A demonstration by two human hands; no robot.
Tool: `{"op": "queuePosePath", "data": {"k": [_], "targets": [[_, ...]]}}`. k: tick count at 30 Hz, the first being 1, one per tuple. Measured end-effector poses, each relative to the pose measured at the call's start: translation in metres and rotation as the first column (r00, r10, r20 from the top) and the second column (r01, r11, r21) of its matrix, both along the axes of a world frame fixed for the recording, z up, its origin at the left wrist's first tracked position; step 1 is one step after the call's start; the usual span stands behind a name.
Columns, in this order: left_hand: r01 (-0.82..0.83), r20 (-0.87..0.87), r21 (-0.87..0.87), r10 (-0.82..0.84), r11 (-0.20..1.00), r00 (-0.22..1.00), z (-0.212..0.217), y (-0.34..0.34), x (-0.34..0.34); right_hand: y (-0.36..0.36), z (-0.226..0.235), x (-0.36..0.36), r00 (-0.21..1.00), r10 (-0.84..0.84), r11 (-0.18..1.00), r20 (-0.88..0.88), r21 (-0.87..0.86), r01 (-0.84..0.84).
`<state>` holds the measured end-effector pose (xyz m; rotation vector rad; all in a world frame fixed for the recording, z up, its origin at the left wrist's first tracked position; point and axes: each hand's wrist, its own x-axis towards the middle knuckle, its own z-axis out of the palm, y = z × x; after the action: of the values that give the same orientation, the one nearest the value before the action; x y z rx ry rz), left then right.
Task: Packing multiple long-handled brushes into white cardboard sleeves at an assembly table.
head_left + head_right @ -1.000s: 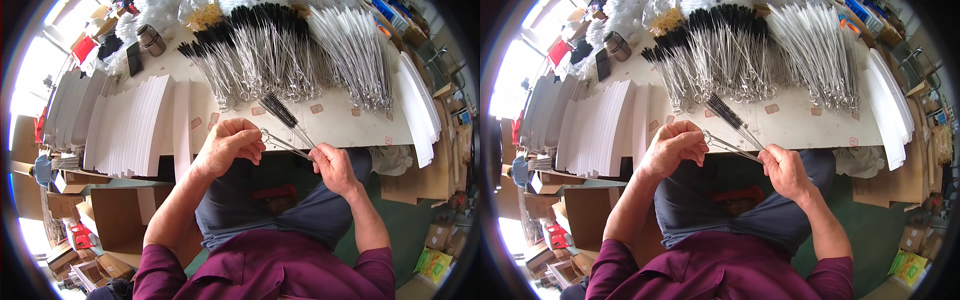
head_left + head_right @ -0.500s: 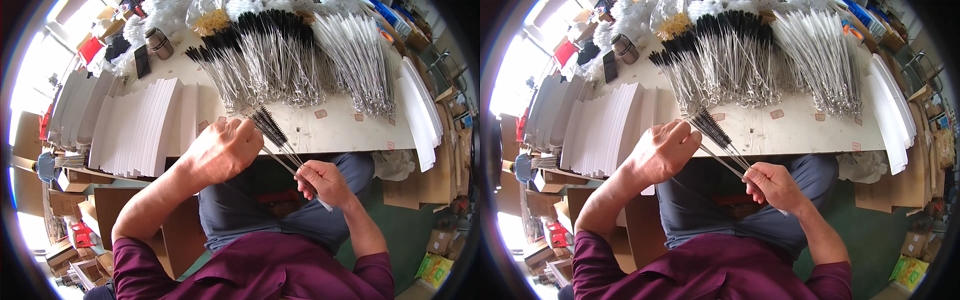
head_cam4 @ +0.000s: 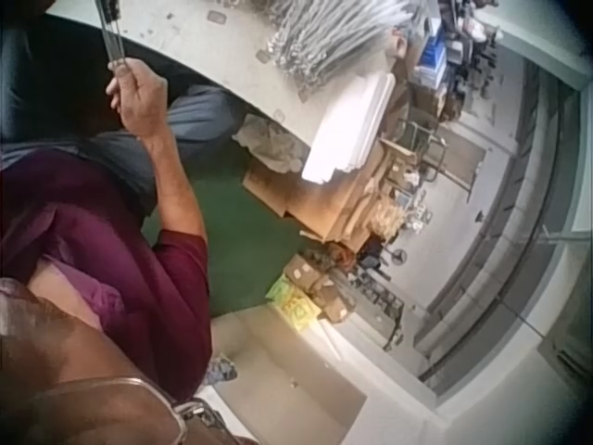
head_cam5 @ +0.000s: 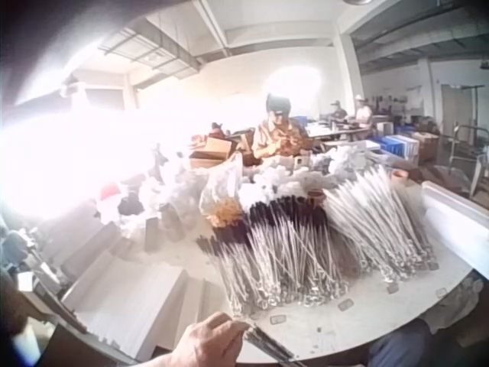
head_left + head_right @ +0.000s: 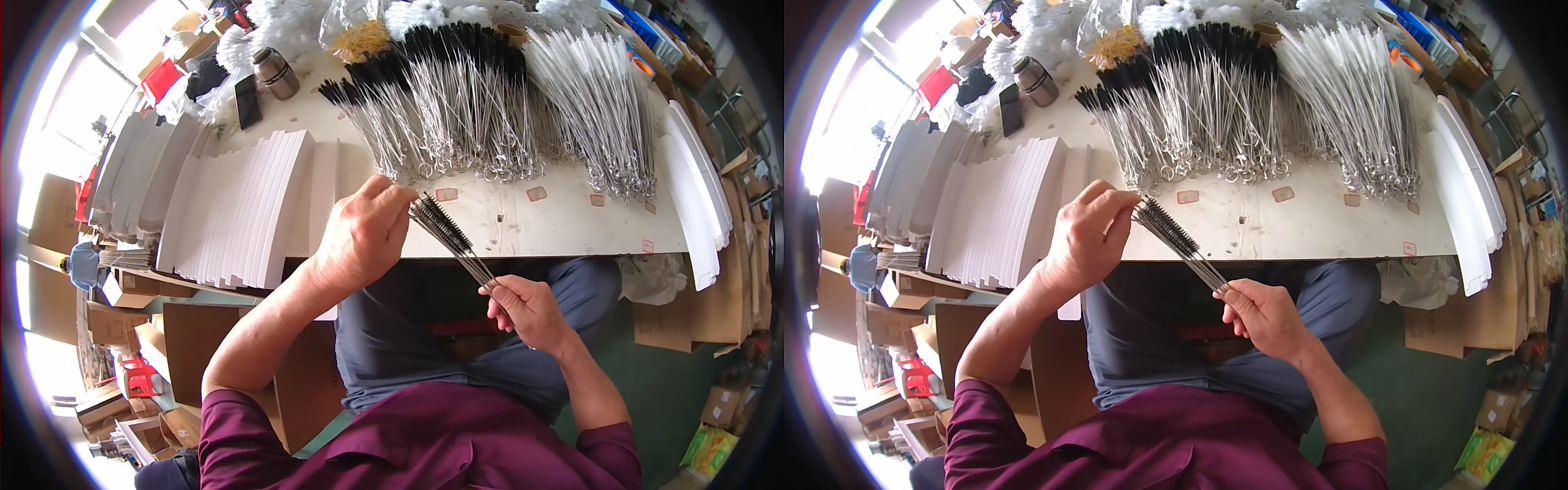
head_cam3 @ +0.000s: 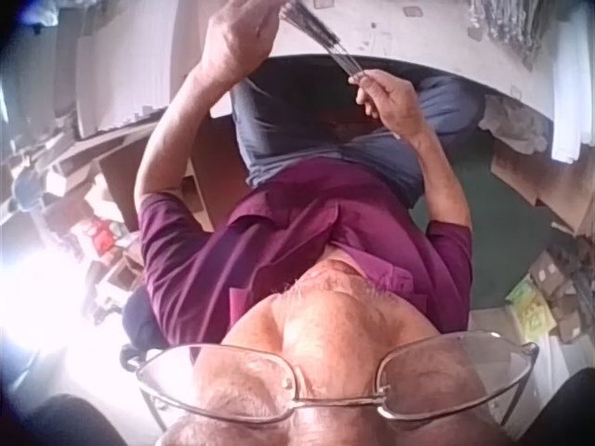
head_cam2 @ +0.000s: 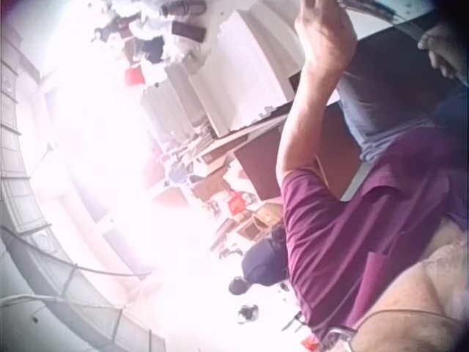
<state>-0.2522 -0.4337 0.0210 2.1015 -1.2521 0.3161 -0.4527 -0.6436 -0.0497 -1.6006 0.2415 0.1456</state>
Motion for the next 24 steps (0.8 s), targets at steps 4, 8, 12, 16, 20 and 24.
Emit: {"op": "queuePosePath", "data": {"k": [4,8,12,16,20,24], "targets": [[0.063,0.177,0.093,-0.079,0.994,0.981,-0.005,0.003,0.003,-0.001,-0.003,-0.001,0.999,0.030,0.996,0.031,-0.083,-0.027],[0.108,0.201,0.101,-0.126,0.989,0.971,-0.007,0.002,0.006,0.001,-0.011,-0.002,0.991,0.002,0.994,0.132,-0.104,0.012],[0.084,0.168,0.090,-0.098,0.992,0.981,-0.015,0.001,0.008,0.005,-0.014,-0.001,0.981,-0.028,0.988,0.192,-0.141,0.055],[0.078,0.164,0.086,-0.092,0.993,0.982,-0.018,-0.002,0.009,0.003,-0.019,-0.001,0.979,-0.013,0.976,0.205,-0.212,0.057],[0.051,0.141,0.118,-0.067,0.992,0.988,-0.022,-0.001,0.008,0.003,-0.017,-0.001,0.994,-0.037,0.981,0.099,-0.184,0.055],[0.009,0.150,0.090,-0.022,0.996,0.988,-0.023,-0.003,0.007,0.002,-0.017,0.000,0.985,-0.028,0.962,0.172,-0.263,0.073]]}}
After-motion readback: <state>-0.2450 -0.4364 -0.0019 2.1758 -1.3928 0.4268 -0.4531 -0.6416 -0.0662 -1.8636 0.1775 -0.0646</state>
